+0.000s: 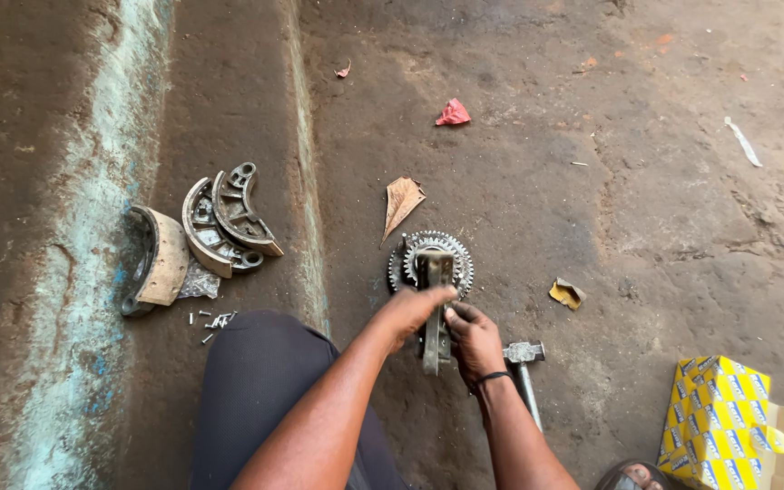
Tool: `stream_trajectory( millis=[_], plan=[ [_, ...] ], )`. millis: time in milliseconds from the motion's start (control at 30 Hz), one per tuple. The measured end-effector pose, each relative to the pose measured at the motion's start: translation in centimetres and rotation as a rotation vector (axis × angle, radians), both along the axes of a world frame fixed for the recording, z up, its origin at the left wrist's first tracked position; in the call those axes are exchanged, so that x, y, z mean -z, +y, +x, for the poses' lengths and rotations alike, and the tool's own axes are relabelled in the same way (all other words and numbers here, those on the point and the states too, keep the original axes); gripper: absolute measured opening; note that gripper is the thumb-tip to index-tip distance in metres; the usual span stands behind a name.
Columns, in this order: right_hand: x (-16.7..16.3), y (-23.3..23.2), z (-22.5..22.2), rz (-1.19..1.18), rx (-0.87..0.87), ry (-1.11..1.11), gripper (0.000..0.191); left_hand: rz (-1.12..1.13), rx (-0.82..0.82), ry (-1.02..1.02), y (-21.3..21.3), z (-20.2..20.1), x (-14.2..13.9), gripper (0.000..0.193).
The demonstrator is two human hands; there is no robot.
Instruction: The person sits on the floor and assembles mechanical parts, including brake shoes and a gear. They use a hammer and a metal punch to drive pins into the brake shoe assembly, repeatedly striking the punch to secure the components.
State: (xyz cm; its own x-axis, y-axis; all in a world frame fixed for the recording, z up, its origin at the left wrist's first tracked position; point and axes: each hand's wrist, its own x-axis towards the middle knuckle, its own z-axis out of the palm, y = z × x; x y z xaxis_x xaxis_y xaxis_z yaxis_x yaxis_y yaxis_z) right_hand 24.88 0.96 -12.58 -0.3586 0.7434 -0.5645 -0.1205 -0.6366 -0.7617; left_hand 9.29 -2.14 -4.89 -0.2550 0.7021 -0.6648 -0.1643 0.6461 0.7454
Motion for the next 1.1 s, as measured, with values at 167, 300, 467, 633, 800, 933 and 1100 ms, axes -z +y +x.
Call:
stream_trajectory(
  millis=[167, 300, 467, 633, 800, 933, 1100],
  plan=[
    [-2.8, 1.0, -1.6, 0.090, 0.146, 0.081, 0.028, 0.119, -0.033, -0.096, 0.6, -0.4, -1.0, 0.061],
    [-5.3, 2.7, -2.6, 0.074, 0.222, 0.051, 0.028, 0.280, -0.014, -0.038, 2.6, -1.2, -1.9, 0.047],
    [-5.6, 3.3, -3.4, 0.026, 0.286, 0.049, 0.031, 0.240, 0.075, -0.026, 4.0, -2.4, -1.9, 0.034],
    [-4.5, 3.0, -3.7, 0.068, 0.352, -0.048, 0.032, 0.214, 0.144, 0.002, 4.8, -2.7, -1.4, 0.030],
    [-3.8, 2.6, -4.0, 0.142, 0.412, -0.144, 0.033, 0.146, 0.210, 0.078, 5.4, -2.2, -1.2, 0.032],
    [-3.4, 2.5, -3.8, 0.100, 0.387, -0.068, 0.031, 0.080, 0.216, 0.143, 5.4, -2.4, -1.7, 0.038],
    [-2.8, 2.8, -3.7, 0.121, 0.361, -0.045, 0.029, 0.068, 0.257, 0.248, 5.4, -2.4, -2.3, 0.038]
  ],
)
